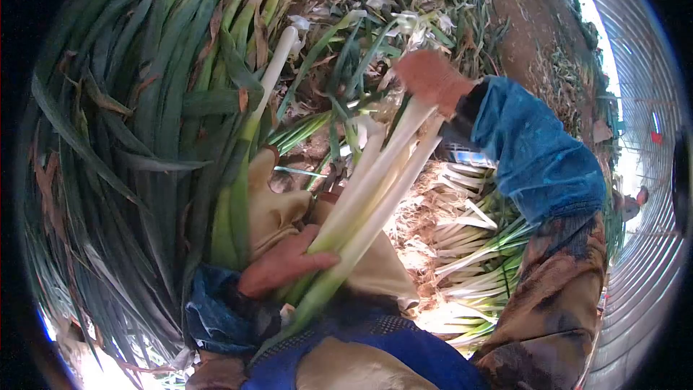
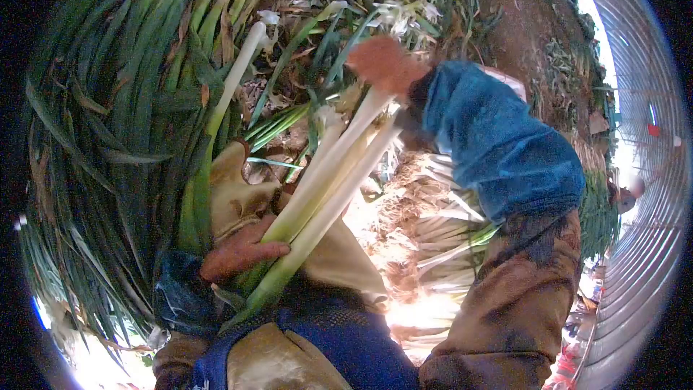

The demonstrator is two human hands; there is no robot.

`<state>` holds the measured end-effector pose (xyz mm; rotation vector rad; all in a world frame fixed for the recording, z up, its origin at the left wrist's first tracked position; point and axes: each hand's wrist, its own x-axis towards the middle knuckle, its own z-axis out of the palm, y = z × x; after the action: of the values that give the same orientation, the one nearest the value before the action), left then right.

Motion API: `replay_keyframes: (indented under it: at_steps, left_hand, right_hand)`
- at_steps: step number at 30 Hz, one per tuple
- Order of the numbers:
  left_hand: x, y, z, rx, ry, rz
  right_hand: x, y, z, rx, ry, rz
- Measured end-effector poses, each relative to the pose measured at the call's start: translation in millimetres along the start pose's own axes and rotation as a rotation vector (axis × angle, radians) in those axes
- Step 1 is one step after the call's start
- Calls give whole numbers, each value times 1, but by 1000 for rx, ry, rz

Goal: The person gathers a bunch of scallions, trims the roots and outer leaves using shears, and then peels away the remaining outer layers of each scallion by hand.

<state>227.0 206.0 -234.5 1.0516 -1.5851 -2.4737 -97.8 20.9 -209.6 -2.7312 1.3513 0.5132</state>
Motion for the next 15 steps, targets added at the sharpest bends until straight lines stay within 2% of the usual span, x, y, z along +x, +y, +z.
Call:
replay_keyframes:
  at_steps: [1, 2, 4, 7, 8, 9, 11, 13, 15]
  left_hand:
    - [0, 0, -1, 8, 4, -2]
    - [0, -3, -1, 9, 0, -11]
    - [3, -11, -2, 17, -3, -19]
    - [4, -8, -2, 56, 23, -24]
    - [4, -5, -2, 65, 25, -25]
    - [3, -2, -3, 74, 27, -30]
    - [1, 0, -1, 52, 28, -29]
    - [-1, 1, 1, 0, 30, -19]
    - [-1, -3, 0, 17, 26, -21]
  right_hand:
    - [0, 33, 7, -182, 56, 130]
    - [-6, 78, 0, -162, 192, 131]
    - [-22, 121, -31, -429, 288, 387]
    - [-57, 108, -55, -64, 310, 470]
    - [-57, 87, -67, -101, 14, 607]
    - [-67, 93, -42, -100, -121, 327]
    - [-78, 67, -14, 108, -252, 136]
    - [-81, 33, -6, 222, -180, 204]
    - [-81, 35, 18, 43, -50, 142]
